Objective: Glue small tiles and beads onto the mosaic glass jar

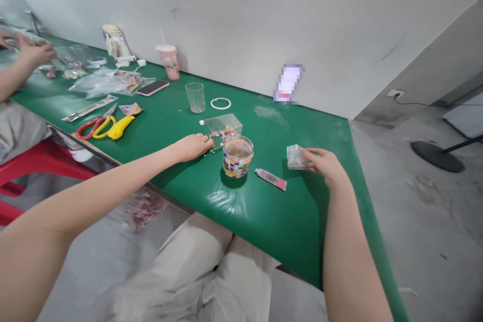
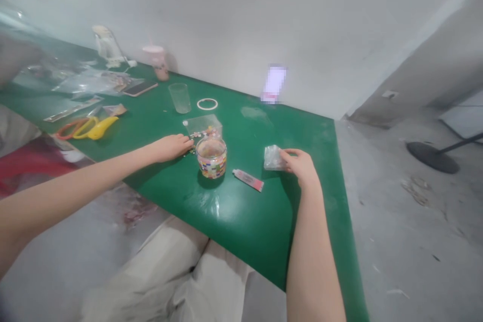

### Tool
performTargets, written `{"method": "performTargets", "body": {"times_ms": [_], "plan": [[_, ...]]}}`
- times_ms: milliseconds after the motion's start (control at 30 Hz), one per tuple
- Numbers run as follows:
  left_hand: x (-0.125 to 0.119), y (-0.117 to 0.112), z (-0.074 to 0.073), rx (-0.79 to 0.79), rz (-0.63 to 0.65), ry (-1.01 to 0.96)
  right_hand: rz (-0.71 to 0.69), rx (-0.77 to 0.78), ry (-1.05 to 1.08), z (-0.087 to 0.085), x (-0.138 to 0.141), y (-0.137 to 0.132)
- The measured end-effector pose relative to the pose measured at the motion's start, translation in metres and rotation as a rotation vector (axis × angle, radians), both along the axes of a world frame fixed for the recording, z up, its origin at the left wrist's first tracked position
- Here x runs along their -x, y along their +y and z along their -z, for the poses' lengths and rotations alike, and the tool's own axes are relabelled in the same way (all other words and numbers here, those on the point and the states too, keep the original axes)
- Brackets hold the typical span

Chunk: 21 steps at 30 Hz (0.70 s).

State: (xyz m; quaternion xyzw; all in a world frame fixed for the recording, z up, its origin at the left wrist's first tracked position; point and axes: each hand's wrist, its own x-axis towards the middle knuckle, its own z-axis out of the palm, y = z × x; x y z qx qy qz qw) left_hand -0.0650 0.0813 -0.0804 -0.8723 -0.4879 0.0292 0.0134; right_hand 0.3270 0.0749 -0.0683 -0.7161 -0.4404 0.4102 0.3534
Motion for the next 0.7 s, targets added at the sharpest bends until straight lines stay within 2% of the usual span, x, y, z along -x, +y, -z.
{"method": "performTargets", "body": {"times_ms": [200, 367, 533, 700], "plan": [[0.004, -0.003, -0.008, 0.042, 0.033, 0.003, 0.014, 0.045, 0.018, 0.008, -0.002, 0.004], [0.006, -0.002, -0.006, 0.099, 0.029, -0.077, -0.004, 0.064, 0.010, 0.011, -0.002, 0.005], [0.003, 0.003, -0.004, 0.174, -0.033, -0.275, -0.021, 0.058, -0.017, 0.008, 0.000, 0.003], [0.004, 0.002, -0.015, 0.270, -0.134, -0.620, -0.039, 0.043, -0.093, 0.006, 0.002, 0.001]]}}
